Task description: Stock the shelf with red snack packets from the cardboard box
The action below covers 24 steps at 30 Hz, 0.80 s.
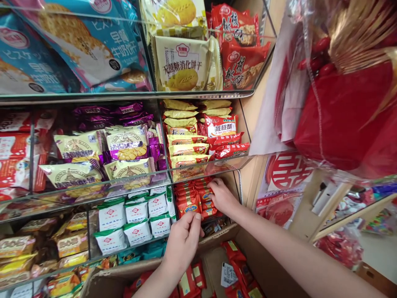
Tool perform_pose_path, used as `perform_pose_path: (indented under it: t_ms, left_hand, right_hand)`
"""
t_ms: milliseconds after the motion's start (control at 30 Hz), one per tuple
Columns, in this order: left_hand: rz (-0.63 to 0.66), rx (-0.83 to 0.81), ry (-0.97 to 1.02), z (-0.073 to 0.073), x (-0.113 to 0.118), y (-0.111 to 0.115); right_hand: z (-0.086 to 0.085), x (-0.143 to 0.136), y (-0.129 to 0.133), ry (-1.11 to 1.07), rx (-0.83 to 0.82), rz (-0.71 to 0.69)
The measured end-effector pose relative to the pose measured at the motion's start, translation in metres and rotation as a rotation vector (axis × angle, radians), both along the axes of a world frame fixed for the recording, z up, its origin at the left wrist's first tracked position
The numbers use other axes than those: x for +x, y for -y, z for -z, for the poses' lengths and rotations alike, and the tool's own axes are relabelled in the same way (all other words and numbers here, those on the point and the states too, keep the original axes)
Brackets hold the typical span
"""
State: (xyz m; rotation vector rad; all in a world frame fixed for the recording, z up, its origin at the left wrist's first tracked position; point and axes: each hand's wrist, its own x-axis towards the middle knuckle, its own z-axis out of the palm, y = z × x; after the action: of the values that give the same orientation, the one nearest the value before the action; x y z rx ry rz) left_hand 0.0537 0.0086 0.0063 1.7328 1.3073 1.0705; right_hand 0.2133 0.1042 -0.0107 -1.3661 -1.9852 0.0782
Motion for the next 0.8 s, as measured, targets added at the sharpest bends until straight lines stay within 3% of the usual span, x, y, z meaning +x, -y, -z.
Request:
perform_pose_path:
  t_ms: [167, 533, 667, 800]
  left_hand:
    - [0.026, 0.014, -0.009, 0.002, 0.001, -0.001]
    - [0.068, 0.012, -0.056, 0.001, 0.005, 0.002]
    - [0.026, 0.0, 0.019, 0.001, 0.004, 0.004]
    - [-0.042, -0.002, 0.161, -0.001, 0.001, 0.004]
  right_hand:
    - [0.005, -0.002, 0.011, 0.021, -0.01, 0.013]
    - [0.007, 0.004, 0.018, -0.062, 0.152, -0.011]
    - [-0.006, 0.003, 0.022, -0.125, 0.255, -0.077]
    - [-0.024, -0.001, 0.059, -0.165, 0.329, -0.28]
